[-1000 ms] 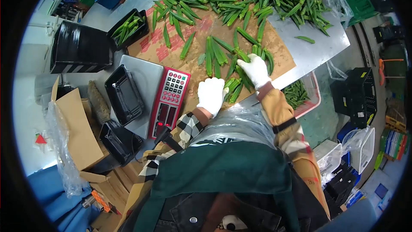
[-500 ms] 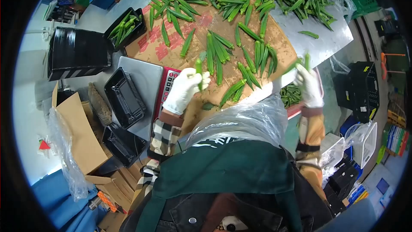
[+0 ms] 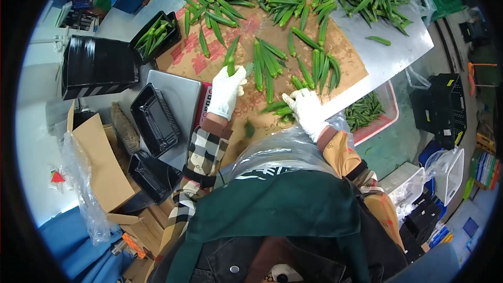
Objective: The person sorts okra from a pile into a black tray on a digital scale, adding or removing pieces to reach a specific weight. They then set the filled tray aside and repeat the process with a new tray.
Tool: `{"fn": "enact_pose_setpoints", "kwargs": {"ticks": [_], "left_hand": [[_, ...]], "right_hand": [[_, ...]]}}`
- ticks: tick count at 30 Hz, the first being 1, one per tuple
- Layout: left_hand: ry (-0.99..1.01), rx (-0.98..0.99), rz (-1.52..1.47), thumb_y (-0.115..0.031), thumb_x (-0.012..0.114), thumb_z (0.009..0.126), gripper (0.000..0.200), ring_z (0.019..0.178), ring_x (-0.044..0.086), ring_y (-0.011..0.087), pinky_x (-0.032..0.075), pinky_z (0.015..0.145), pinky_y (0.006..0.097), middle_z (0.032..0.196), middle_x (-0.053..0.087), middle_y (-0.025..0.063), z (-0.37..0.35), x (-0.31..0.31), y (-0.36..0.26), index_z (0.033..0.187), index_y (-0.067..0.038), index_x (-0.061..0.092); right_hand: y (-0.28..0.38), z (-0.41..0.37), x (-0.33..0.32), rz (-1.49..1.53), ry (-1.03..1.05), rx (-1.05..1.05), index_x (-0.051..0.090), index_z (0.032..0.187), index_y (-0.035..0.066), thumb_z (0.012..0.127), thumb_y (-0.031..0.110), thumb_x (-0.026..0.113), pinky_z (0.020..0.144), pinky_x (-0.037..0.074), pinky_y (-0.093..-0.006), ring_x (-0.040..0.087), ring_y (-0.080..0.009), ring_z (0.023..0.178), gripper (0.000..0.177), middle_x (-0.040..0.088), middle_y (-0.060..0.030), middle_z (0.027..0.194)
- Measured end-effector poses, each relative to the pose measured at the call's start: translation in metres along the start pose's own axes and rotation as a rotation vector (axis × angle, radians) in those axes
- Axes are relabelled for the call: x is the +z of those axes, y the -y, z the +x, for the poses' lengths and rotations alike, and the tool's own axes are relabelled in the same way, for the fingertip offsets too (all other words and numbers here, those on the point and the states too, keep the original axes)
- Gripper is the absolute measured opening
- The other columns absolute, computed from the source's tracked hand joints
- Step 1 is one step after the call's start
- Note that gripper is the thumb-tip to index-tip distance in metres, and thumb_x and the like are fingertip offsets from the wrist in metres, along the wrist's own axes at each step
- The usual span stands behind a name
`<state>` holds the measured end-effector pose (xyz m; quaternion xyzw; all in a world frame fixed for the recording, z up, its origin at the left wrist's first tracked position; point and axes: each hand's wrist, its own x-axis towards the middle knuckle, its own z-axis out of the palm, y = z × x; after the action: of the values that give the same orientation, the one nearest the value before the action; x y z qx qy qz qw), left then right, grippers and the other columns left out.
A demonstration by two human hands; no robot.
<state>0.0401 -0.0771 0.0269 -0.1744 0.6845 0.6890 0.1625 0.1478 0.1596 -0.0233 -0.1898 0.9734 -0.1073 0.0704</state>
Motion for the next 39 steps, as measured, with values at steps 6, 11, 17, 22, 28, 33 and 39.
{"fn": "enact_pose_setpoints", "kwargs": {"ticks": [6,11,17,22,28,33,39], "left_hand": [[0.038,0.060,0.363,-0.031,0.074,0.090,0.034,0.069,0.064,0.0198,0.050,0.060,0.0330,0.086,0.069,0.0117,0.049,0.015,0.034,0.106,-0.001,0.067],[-0.027,0.153,0.926,-0.049,0.073,0.083,0.053,0.098,0.068,0.0409,0.052,0.086,0.0465,0.098,0.071,0.0225,0.045,0.034,0.031,0.104,-0.001,0.066],[0.267,-0.105,0.128,-0.021,0.074,0.093,0.023,0.093,0.071,0.0258,0.055,0.080,0.0399,0.107,0.073,0.0133,0.034,0.009,0.018,0.108,-0.005,0.066],[0.552,-0.266,-0.559,-0.015,0.066,0.097,0.031,0.124,0.060,0.0350,0.048,0.109,0.0471,0.134,0.060,0.0279,0.000,-0.005,-0.004,0.122,0.001,0.058],[0.619,-0.288,-0.697,-0.020,0.066,0.098,0.038,0.117,0.064,0.0353,0.051,0.104,0.0496,0.133,0.061,0.0247,-0.011,-0.001,-0.006,0.128,0.001,0.055],[0.242,-0.175,-0.272,-0.023,0.078,0.092,0.025,0.069,0.057,0.0069,0.054,0.076,0.0302,0.081,0.060,-0.0031,-0.012,0.003,0.003,0.106,-0.008,0.065],[0.041,0.209,0.621,-0.037,0.075,0.086,0.044,0.084,0.070,0.0297,0.054,0.075,0.0415,0.094,0.073,0.0156,0.005,0.036,0.044,0.111,-0.002,0.063]], "right_hand": [[-0.033,-0.043,-0.080,0.387,-0.437,0.163,0.071,0.125,0.015,0.072,0.001,0.073,0.091,0.049,-0.0409,0.062,-0.0325,0.096,0.056,0.068,-0.0112,0.103],[-0.131,-0.151,-0.116,0.050,-0.293,0.510,0.073,0.120,0.009,0.070,-0.001,0.076,0.095,0.050,-0.0393,0.063,-0.0317,0.105,0.051,0.071,-0.0132,0.111],[-0.109,-0.111,-0.126,1.195,-0.842,0.837,0.064,0.127,-0.006,0.098,0.004,0.065,0.078,0.051,-0.0230,0.064,-0.0092,0.087,0.031,0.071,-0.0085,0.110],[-0.123,-0.045,-0.077,1.455,-0.852,0.855,0.066,0.118,0.002,0.098,0.019,0.070,0.066,0.045,-0.0218,0.057,-0.0071,0.073,0.027,0.064,-0.0005,0.087],[-0.130,-0.008,0.002,0.805,-0.579,0.671,0.065,0.123,-0.004,0.084,0.017,0.082,0.089,0.053,-0.0317,0.065,-0.0182,0.101,0.047,0.068,-0.0149,0.114],[-0.119,-0.033,-0.047,1.153,-0.488,0.853,0.065,0.118,-0.004,0.087,0.016,0.077,0.067,0.050,-0.0263,0.065,-0.0130,0.081,0.039,0.072,-0.0092,0.097],[-0.111,-0.020,-0.086,1.459,-0.433,0.766,0.066,0.121,0.004,0.090,0.012,0.072,0.055,0.044,-0.0196,0.060,-0.0046,0.066,0.032,0.068,0.0002,0.082]]}}
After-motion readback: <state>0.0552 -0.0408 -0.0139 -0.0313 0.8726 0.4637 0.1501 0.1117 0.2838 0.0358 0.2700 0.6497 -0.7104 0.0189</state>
